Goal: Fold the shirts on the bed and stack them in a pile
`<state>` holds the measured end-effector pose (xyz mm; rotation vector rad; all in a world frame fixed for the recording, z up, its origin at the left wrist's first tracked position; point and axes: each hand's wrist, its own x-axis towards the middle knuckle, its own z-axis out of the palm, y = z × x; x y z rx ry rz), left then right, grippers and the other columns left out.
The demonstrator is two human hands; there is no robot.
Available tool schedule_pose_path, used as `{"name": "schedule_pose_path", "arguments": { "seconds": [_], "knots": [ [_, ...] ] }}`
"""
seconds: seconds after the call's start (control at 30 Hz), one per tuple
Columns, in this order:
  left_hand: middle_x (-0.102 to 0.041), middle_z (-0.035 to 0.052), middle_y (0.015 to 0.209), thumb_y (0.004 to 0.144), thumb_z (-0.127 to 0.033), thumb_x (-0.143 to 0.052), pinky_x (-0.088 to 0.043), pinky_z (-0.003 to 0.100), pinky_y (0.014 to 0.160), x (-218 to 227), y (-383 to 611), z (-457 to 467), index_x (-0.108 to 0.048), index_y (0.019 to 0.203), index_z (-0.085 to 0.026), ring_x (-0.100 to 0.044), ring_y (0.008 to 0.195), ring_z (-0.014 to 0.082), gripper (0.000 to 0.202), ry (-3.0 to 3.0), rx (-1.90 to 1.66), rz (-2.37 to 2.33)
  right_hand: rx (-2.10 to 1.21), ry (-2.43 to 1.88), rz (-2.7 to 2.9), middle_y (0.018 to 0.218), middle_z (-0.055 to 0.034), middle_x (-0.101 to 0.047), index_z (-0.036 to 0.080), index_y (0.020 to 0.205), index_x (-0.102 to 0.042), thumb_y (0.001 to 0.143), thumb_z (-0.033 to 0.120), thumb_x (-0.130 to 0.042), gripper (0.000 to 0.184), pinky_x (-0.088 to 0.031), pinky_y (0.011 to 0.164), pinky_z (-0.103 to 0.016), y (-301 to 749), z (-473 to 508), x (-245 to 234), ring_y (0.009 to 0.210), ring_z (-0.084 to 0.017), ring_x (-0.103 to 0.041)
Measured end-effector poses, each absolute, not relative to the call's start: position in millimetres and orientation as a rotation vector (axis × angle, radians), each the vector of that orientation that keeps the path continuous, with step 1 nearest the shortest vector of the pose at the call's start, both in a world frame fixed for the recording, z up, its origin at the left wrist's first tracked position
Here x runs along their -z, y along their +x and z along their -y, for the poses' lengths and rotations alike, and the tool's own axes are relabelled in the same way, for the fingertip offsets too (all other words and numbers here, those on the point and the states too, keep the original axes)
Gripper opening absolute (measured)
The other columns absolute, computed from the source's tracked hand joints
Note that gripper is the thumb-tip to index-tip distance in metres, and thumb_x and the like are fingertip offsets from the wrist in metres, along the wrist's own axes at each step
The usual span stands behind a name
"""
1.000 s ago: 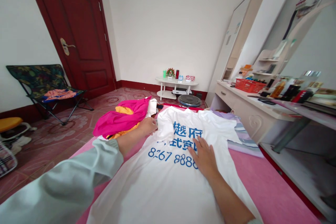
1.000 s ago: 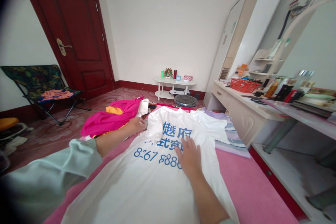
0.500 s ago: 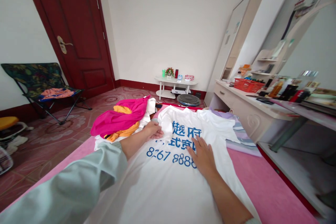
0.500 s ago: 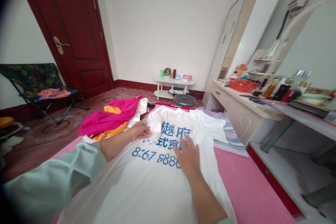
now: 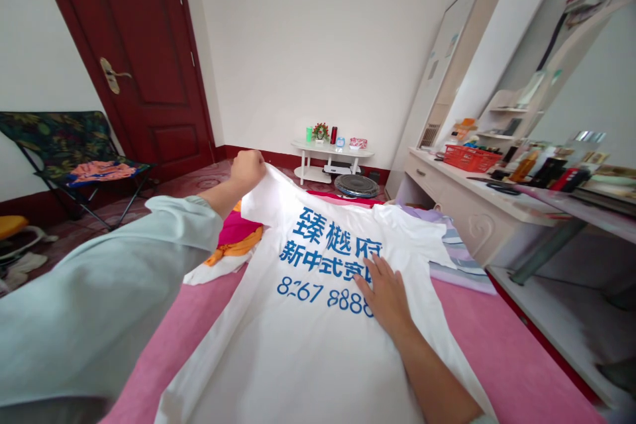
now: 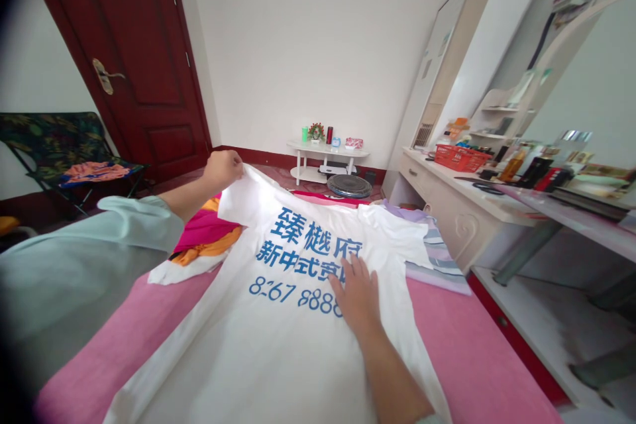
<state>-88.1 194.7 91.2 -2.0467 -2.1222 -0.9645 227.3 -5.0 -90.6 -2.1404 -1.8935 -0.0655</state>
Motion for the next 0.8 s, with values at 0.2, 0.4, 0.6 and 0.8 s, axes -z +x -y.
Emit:
{"name": "schedule_pose_path", "arguments": {
  "seconds": [0.2, 0.4, 0.6, 0.8],
  "knots": [
    [-0.062, 0.0195, 0.108, 0.081, -0.014, -0.054, -0.043, 0.044, 0.091, -37.1, -80.4, -190.4, -0.053, 0.118, -0.007, -0.056, 0.108, 0.0325, 0.037, -2.157, 0.681, 1.956, 0.062, -2.135, 1.899, 0.15, -0.0066, -0.03, 0.021, 0.137, -0.043, 0.092, 0.053, -0.029, 0.057, -0.019, 0.109, -0.049, 227.5, 5.3, 91.7, 0.138, -0.025, -0.022],
    [-0.035, 0.0114, 0.145, 0.085, -0.019, -0.049, -0.009, 0.045, 0.114, 5.8, -47.9, -151.7, -0.046, 0.131, -0.019, -0.02, 0.139, 0.0265, 0.045, -2.336, 0.637, 1.456, 0.083, -2.126, 1.9, 0.15, -0.0065, -0.03, 0.022, 0.137, -0.043, 0.092, 0.053, -0.029, 0.057, -0.02, 0.109, -0.05, 229.1, 4.4, 93.5, 0.138, -0.025, -0.022],
    [-0.051, 0.0096, 0.134, 0.089, -0.036, -0.046, -0.013, 0.048, 0.114, 75.8, -38.4, -119.2, -0.058, 0.122, -0.022, -0.033, 0.133, 0.0273, 0.038, -2.461, 0.587, 1.462, 0.131, -2.142, 1.91, 0.147, -0.0068, -0.036, 0.023, 0.133, -0.048, 0.093, 0.05, -0.029, 0.052, -0.021, 0.108, -0.049, 224.2, 7.0, 90.6, 0.136, -0.027, -0.027],
    [-0.038, 0.0119, 0.145, 0.087, -0.029, -0.049, -0.018, 0.047, 0.114, 80.7, -42.7, -117.7, -0.053, 0.128, -0.019, -0.026, 0.138, 0.028, 0.043, -2.359, 0.804, 1.529, 0.308, -1.99, 2.053, 0.116, -0.0112, -0.059, 0.019, 0.09, -0.071, 0.092, 0.044, -0.036, 0.043, -0.022, 0.108, -0.044, 220.7, -28.5, 59.0, 0.117, -0.028, -0.044]
  ]
}}
